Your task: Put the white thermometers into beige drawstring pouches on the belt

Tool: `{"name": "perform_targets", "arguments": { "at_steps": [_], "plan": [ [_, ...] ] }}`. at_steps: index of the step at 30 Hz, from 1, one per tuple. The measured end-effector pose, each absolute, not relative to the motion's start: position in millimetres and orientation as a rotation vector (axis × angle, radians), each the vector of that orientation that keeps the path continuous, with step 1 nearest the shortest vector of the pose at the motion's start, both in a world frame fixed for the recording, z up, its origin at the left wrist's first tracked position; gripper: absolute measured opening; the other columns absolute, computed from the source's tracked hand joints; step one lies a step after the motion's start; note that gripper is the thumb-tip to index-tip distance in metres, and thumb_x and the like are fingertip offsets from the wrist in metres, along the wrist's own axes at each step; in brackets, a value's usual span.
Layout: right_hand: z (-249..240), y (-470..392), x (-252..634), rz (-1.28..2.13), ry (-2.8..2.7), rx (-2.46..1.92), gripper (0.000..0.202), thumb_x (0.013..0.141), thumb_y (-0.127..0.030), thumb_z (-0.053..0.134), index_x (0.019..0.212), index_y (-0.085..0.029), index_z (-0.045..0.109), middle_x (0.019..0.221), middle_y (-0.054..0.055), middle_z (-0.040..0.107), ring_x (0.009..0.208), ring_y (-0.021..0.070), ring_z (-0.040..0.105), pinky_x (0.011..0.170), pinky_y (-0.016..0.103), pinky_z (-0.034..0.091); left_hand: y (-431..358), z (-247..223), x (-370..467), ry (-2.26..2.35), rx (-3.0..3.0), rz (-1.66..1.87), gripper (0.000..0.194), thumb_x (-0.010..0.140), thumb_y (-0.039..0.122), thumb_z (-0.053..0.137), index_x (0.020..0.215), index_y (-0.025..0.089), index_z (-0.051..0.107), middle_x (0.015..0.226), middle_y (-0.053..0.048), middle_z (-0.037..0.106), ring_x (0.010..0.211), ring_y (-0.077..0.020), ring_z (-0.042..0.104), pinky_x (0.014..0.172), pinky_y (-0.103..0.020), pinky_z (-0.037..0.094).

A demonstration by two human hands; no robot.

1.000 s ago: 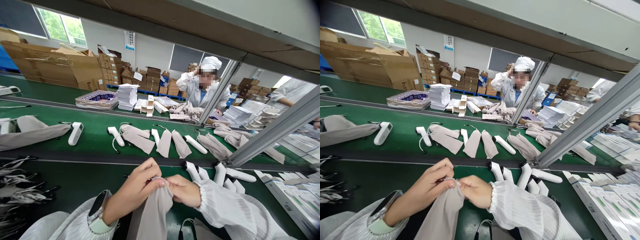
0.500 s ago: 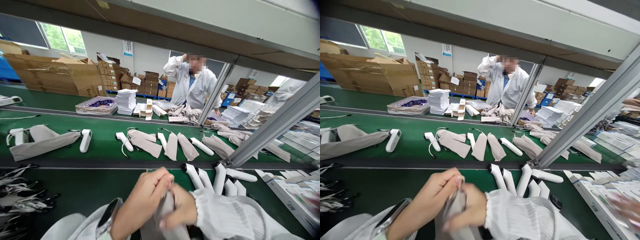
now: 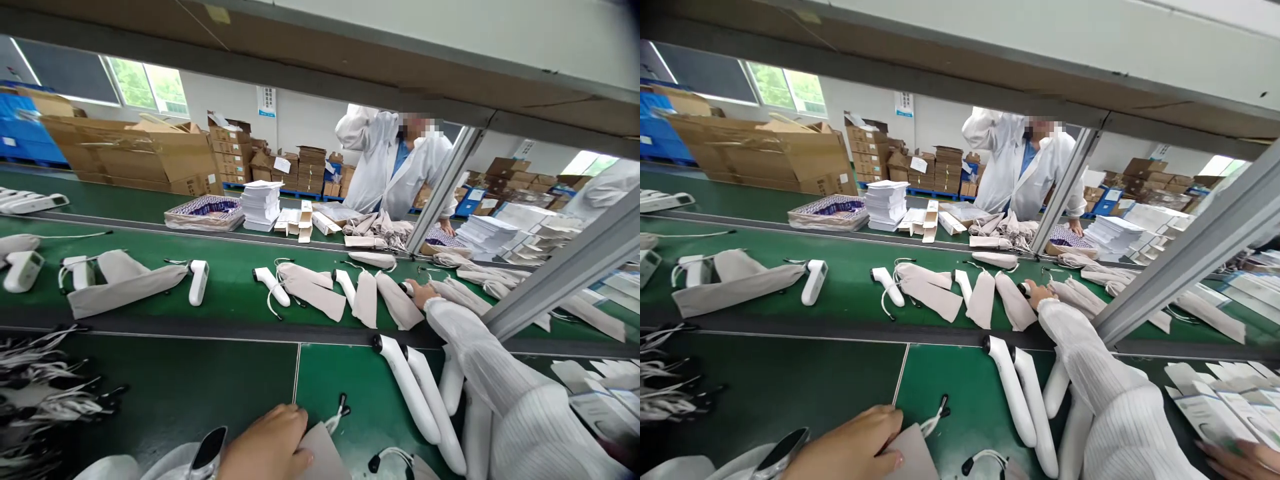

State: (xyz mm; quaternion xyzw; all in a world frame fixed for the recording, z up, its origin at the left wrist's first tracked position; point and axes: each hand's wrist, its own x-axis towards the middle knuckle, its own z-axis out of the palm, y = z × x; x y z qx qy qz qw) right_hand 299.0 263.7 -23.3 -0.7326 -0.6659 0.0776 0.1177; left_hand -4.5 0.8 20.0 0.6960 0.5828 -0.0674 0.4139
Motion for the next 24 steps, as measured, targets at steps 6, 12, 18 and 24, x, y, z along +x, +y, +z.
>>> {"name": "perform_targets", "arguments": {
  "at_steps": [6,12,18,24],
  "plan": [
    [-21,259,316,0.177,-1.713,-2.108,0.052,0.069,-0.011,0.053,0.119,-0.011,0.042,0.106,0.020,0.052,0.100,0.0302,0.049,0.081,0.042,0.036,16,30,-10,1.419,1.758,0.100,0.014,0.076,0.031,0.043,0.069,0.021,0.036,0.067,0.003,0.042,0.073,-0.0163,0.044,0.056,-0.022,0.029],
    [40,173,294,0.460,-1.618,-1.629,0.055,0.077,-0.034,0.047,0.127,-0.026,0.024,0.110,0.009,0.052,0.095,0.0216,0.053,0.075,0.034,0.045,43,-7,-17,1.559,1.875,0.317,0.015,0.072,0.021,0.044,0.066,0.020,0.030,0.068,0.005,0.041,0.062,-0.0116,0.038,0.054,-0.022,0.024],
    [17,12,203,1.639,-1.383,-1.186,0.051,0.066,-0.034,0.064,0.112,-0.030,0.042,0.090,0.002,0.055,0.076,0.0157,0.054,0.065,0.028,0.046,42,-14,-8,1.522,1.890,0.430,0.013,0.068,0.015,0.042,0.071,0.020,0.030,0.072,0.005,0.042,0.067,-0.0118,0.041,0.060,-0.022,0.028],
    [-55,-9,162,1.818,-1.474,-1.076,0.057,0.063,-0.038,0.066,0.113,-0.024,0.043,0.083,0.002,0.056,0.073,0.0149,0.052,0.061,0.025,0.042,44,4,-11,1.366,1.706,0.410,0.017,0.072,0.023,0.046,0.088,0.022,0.041,0.076,0.004,0.049,0.068,-0.0121,0.046,0.062,-0.021,0.034]
  ]
}}
